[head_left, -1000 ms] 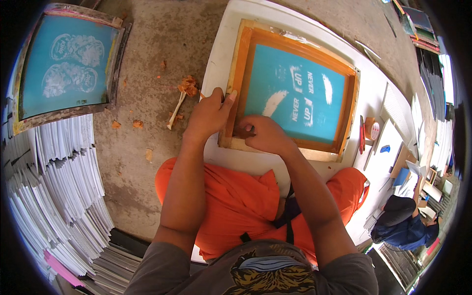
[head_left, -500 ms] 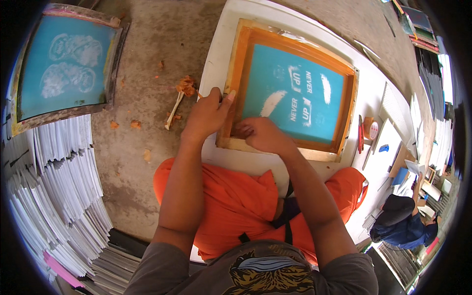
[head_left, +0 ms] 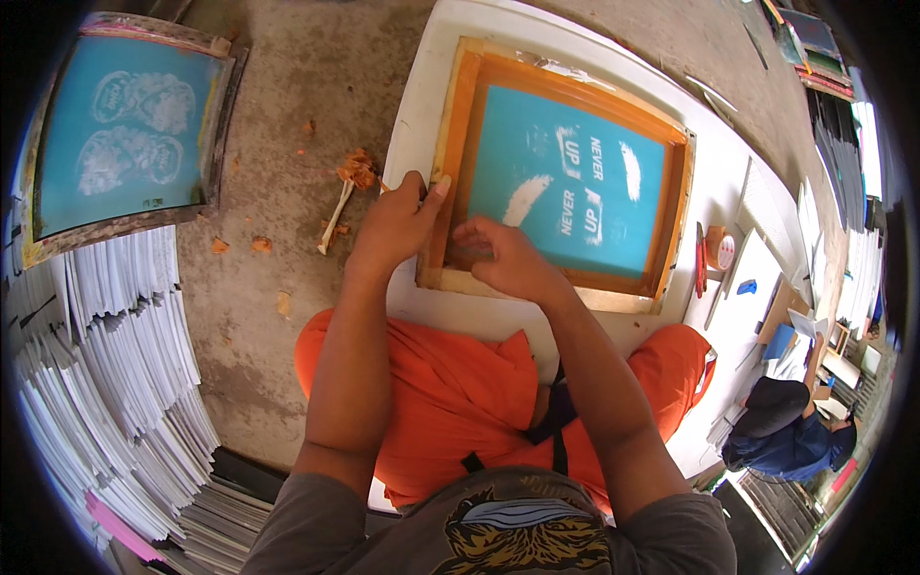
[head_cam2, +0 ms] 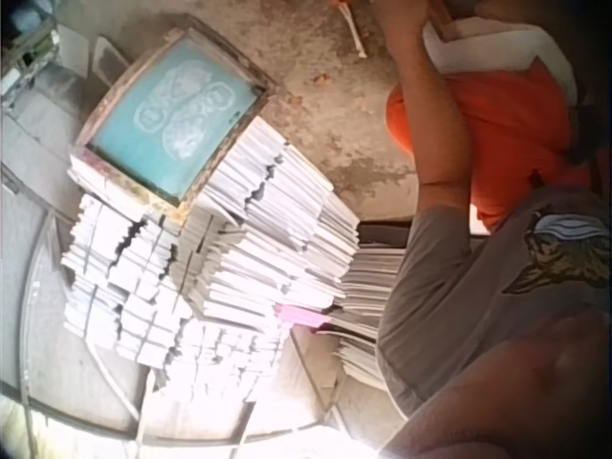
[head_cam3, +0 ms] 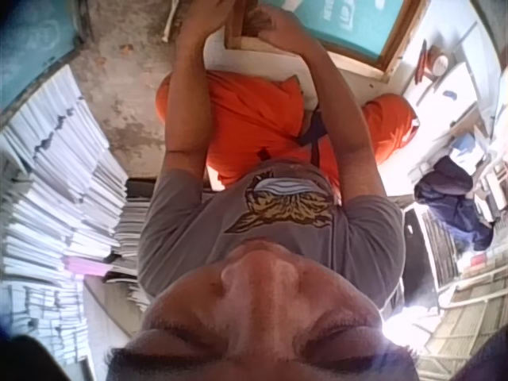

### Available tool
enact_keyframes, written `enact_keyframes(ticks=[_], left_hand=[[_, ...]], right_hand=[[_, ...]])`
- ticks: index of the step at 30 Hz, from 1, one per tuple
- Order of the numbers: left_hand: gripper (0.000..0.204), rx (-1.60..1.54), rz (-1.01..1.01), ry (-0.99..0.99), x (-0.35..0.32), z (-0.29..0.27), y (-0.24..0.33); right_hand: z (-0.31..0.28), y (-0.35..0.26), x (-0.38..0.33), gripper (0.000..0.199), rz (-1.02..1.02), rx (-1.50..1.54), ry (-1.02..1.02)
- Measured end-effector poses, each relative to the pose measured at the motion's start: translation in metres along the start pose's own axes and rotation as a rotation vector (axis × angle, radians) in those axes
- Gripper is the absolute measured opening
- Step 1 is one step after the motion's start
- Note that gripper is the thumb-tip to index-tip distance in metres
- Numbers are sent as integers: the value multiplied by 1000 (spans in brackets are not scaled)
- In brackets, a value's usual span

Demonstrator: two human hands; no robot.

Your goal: The person sits on the floor and applies masking tape to the edges of a wooden screen printing frame. They use a utility knife to cut the tape and smooth it down along the frame's perimeter, preparing the screen for printing.

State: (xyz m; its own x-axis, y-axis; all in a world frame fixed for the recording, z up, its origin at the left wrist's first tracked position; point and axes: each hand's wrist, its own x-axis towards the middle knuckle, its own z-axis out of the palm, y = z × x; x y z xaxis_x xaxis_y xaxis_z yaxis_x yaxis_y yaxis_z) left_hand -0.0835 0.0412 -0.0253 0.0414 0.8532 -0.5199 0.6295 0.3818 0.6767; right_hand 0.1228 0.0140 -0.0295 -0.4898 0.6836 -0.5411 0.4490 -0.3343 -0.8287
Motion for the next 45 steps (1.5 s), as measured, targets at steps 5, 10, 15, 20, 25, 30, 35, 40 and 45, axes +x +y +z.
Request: enact_keyframes(ticks=[5,10,15,20,25,30,35,40,45], left_hand=[[49,133,82,16,-5,1,7],[54,163,25,-12,-1,2,8],[56,124,40,20,-2,3,3],[58,116,1,17,-4,0,5],[58,123,12,8,-3,2,8],[58,101,6,30,-4,5,3],[57,49,-30,6,-1,2,5],[57,32,-46,21,-1,5,3],[58,56,-44,26,-1,5,4]], right_hand=[[46,-5,-25,39,-74,-690,138],[87,20,-16,41,-207,-753,343],[65,13,-18,48,-157,-545,280],[44,5,-34,54,-132,-496,223],[70,45,-40,53,-318,-677,407],[62,23,-47,56,-206,-552,385],[31,31,-66,57,-63,-623,291],[-8,56,-118,51,-31,-660,420],[-40,70,-111,33,-16,-484,357]])
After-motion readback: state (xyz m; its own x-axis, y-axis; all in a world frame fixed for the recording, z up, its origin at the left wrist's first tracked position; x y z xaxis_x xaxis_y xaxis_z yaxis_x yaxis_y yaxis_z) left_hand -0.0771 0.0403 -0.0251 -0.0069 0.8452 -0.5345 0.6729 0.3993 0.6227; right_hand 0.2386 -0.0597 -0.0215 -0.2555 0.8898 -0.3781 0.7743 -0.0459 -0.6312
